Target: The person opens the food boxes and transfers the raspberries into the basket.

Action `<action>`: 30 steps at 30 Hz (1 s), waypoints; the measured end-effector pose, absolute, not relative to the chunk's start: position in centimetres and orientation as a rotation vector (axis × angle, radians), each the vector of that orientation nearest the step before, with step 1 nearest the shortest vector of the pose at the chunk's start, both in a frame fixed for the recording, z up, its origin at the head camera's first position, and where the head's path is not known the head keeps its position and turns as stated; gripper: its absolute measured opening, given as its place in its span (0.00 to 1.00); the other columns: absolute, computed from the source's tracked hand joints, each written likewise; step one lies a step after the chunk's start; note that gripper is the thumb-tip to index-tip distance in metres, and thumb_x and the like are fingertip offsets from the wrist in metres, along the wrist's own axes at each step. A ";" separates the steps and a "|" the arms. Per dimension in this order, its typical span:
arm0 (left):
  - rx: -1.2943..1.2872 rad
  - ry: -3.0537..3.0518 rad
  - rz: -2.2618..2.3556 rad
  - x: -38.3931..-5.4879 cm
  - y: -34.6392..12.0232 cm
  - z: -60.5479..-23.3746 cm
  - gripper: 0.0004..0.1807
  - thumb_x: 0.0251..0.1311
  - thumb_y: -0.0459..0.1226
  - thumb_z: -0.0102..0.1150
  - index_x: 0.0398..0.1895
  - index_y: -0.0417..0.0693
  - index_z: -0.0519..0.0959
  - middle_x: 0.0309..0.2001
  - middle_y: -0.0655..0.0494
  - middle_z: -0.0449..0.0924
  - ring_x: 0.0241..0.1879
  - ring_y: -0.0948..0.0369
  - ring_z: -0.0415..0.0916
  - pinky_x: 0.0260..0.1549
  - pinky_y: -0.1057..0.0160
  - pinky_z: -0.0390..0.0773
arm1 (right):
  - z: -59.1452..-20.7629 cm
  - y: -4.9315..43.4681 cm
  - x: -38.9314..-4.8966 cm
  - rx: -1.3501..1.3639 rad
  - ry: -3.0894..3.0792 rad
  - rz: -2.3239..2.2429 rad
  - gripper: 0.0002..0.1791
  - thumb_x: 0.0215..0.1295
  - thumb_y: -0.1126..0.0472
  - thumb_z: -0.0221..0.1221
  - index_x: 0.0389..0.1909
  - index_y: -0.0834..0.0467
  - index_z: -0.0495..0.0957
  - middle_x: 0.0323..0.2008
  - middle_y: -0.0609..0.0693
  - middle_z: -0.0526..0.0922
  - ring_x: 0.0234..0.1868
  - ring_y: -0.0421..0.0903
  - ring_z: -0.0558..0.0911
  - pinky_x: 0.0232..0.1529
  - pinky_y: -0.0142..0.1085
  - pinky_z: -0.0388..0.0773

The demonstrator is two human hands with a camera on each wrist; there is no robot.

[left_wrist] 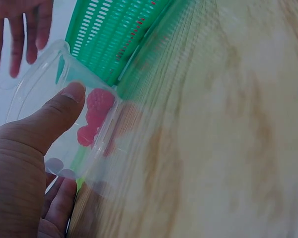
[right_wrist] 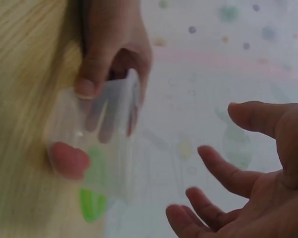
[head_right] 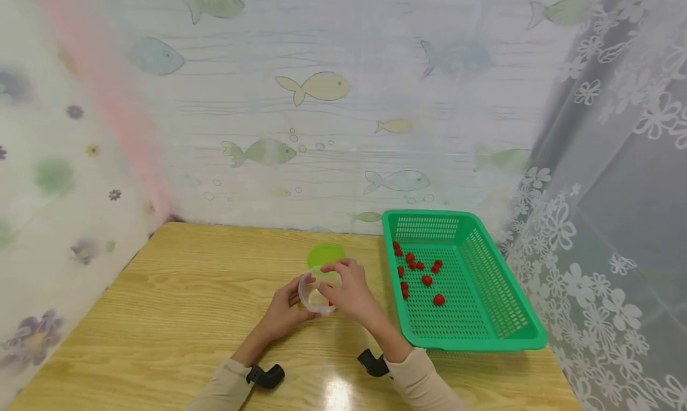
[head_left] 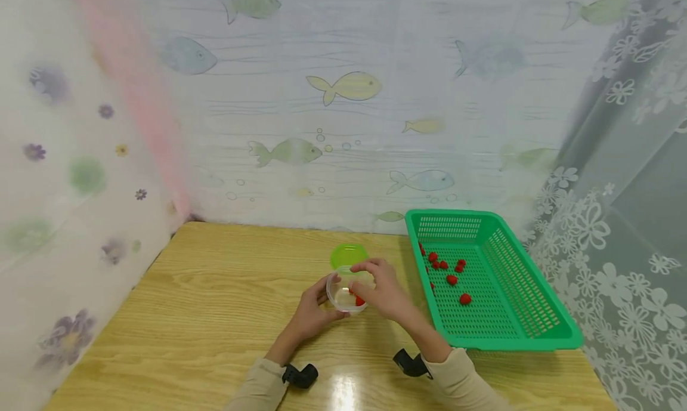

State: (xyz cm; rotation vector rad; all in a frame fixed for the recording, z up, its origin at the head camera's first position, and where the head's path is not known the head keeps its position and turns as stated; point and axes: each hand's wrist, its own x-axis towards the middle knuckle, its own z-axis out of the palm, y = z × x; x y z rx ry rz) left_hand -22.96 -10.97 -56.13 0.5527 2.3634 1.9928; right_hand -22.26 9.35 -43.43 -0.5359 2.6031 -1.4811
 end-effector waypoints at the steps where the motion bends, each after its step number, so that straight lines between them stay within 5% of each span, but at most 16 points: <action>1: 0.554 2.362 1.993 -23.0 -11.0 -56.1 0.50 0.50 0.29 0.78 0.77 0.42 0.62 0.70 0.39 0.69 0.68 0.44 0.72 0.64 0.51 0.75 | -43.8 9.2 -22.3 -0.527 2.616 -1.479 0.15 0.69 0.59 0.63 0.53 0.61 0.82 0.66 0.67 0.67 0.68 0.66 0.62 0.62 0.66 0.67; 6: 0.569 2.363 1.992 -22.9 -11.0 -56.0 0.49 0.51 0.30 0.78 0.77 0.41 0.62 0.70 0.38 0.69 0.68 0.44 0.72 0.63 0.52 0.76 | -45.7 8.6 -22.8 -0.466 2.681 -1.433 0.17 0.68 0.62 0.64 0.53 0.66 0.81 0.65 0.71 0.67 0.68 0.71 0.60 0.63 0.68 0.64; 11: 0.571 2.392 1.978 -22.8 -11.0 -56.0 0.48 0.52 0.30 0.77 0.77 0.41 0.62 0.69 0.38 0.71 0.67 0.44 0.72 0.63 0.53 0.76 | -47.2 8.3 -23.5 -0.454 2.667 -1.366 0.17 0.69 0.62 0.64 0.54 0.68 0.81 0.64 0.70 0.70 0.66 0.70 0.69 0.65 0.64 0.70; 23: 0.528 2.373 1.956 -22.1 -10.8 -54.3 0.49 0.51 0.25 0.75 0.77 0.33 0.59 0.71 0.32 0.66 0.70 0.40 0.67 0.64 0.47 0.73 | -48.6 8.6 -25.0 -0.458 2.592 -1.254 0.19 0.67 0.66 0.65 0.57 0.68 0.79 0.53 0.64 0.82 0.52 0.60 0.83 0.43 0.45 0.86; 27: 0.557 2.379 1.958 -22.7 -10.9 -55.6 0.50 0.51 0.25 0.75 0.77 0.35 0.59 0.71 0.32 0.66 0.70 0.40 0.67 0.64 0.46 0.73 | -48.0 8.3 -25.3 -0.446 2.611 -1.177 0.19 0.62 0.68 0.68 0.51 0.73 0.80 0.46 0.65 0.85 0.45 0.56 0.85 0.35 0.38 0.85; 30: 0.569 2.375 1.969 -22.8 -11.0 -55.9 0.49 0.51 0.26 0.76 0.77 0.38 0.60 0.71 0.34 0.67 0.70 0.41 0.68 0.64 0.47 0.73 | -47.7 8.1 -25.5 -0.463 2.666 -1.067 0.11 0.57 0.69 0.71 0.38 0.72 0.83 0.34 0.59 0.86 0.34 0.49 0.83 0.29 0.33 0.80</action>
